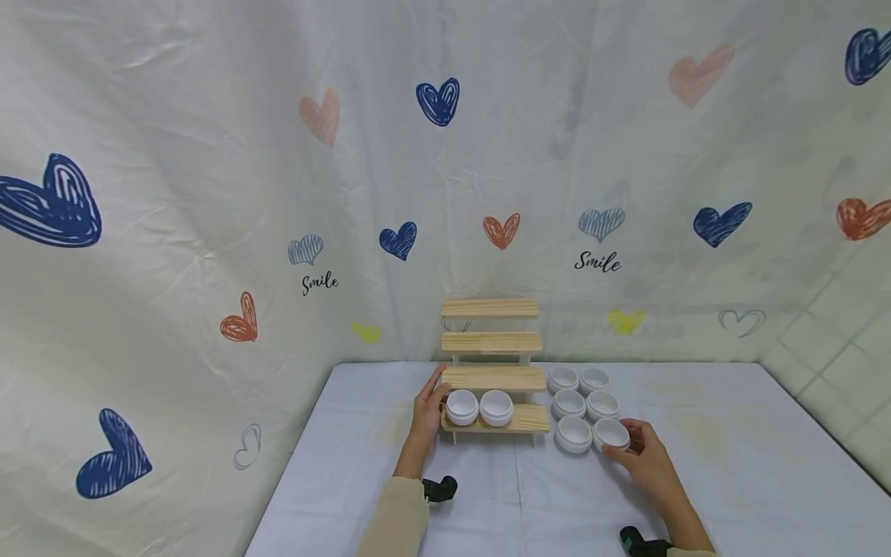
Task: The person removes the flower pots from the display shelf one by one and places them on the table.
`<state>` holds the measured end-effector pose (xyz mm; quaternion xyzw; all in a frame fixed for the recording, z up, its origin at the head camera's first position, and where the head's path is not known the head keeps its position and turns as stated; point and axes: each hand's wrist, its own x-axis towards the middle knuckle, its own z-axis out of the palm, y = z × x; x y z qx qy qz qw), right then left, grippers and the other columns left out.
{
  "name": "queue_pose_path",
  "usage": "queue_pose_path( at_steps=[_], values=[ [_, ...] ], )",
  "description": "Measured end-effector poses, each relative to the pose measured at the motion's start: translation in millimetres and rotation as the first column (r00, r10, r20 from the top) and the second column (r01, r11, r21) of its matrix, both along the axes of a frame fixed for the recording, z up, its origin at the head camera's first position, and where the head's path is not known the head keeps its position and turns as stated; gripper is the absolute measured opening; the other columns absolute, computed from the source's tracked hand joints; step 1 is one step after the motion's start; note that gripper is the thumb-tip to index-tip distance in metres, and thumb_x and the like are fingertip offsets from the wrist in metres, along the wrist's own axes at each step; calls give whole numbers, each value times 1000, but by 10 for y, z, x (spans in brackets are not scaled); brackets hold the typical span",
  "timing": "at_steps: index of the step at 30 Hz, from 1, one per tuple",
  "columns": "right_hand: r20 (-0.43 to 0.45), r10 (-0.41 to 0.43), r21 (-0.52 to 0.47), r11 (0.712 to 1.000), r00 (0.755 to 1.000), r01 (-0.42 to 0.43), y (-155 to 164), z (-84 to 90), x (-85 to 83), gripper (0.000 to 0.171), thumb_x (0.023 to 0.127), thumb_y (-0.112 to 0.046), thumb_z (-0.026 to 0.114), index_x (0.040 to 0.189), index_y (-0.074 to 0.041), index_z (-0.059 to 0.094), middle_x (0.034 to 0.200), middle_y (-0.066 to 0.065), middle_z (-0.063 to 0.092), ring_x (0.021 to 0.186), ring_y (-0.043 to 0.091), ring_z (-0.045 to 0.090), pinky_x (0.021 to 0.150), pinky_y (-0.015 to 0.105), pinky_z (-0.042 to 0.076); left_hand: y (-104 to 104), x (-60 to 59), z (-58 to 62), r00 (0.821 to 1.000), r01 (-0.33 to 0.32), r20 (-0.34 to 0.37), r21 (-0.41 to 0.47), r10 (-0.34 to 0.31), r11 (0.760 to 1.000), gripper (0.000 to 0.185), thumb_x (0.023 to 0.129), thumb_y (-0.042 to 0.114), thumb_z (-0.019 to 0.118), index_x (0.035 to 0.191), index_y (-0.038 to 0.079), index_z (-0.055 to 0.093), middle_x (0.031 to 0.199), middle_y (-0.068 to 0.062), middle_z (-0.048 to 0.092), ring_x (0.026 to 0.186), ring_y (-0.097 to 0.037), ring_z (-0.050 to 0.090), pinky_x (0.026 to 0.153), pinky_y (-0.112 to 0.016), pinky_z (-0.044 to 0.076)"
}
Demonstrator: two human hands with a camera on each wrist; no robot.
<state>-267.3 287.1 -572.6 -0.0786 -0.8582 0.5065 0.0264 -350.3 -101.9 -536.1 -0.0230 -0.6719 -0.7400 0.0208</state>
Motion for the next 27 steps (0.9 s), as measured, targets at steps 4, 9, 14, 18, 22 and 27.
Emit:
queue_pose_path(
  at_steps=[4,9,14,18,22,27],
  values=[
    [-1,0,-3,1000,1000,0,19,-26,-18,84,90,-35,79,149,2,32,149,31,43,135,40,46,81,5,35,0,1,-6,1000,6,-2,-7,-6,1000,53,102,22,59,153,16,49,100,5,61,89,-10,54,81,-26,43],
    [-12,6,3,1000,1000,-5,25,-33,-25,83,91,-35,79,149,2,32,148,31,44,134,40,47,81,5,36,-18,-18,-20,1000,21,-12,-1,-21,1000,53,103,21,59,154,15,48,98,7,66,90,-10,55,82,-27,44],
    [-15,7,2,1000,1000,-7,14,-19,-15,82,91,-33,79,149,2,33,148,31,45,134,39,48,81,5,37,-33,-39,-24,999,32,-12,-8,-33,999,53,104,21,58,155,14,46,93,9,67,90,-10,55,82,-28,45],
    [-10,4,-4,1000,1000,-4,4,3,-9,83,91,-33,79,149,2,32,148,31,45,133,38,47,81,5,38,-32,-40,-17,999,32,-15,-12,-32,999,53,104,20,57,155,13,45,93,9,67,89,-10,56,83,-28,45],
    [3,2,-12,1000,1000,-2,-6,20,-2,83,91,-33,78,150,2,31,149,30,43,134,37,46,81,5,37,-30,-36,-11,999,31,-14,-12,-31,999,53,104,20,57,155,14,46,93,10,68,90,-9,56,83,-28,45],
    [23,5,-19,1000,1000,-5,-8,30,-10,86,91,-33,78,151,2,28,151,31,40,136,39,45,80,5,35,-29,-35,-15,1000,27,-10,-11,-27,1000,53,104,21,58,155,16,47,92,9,68,90,-9,57,84,-28,45]
  ],
)
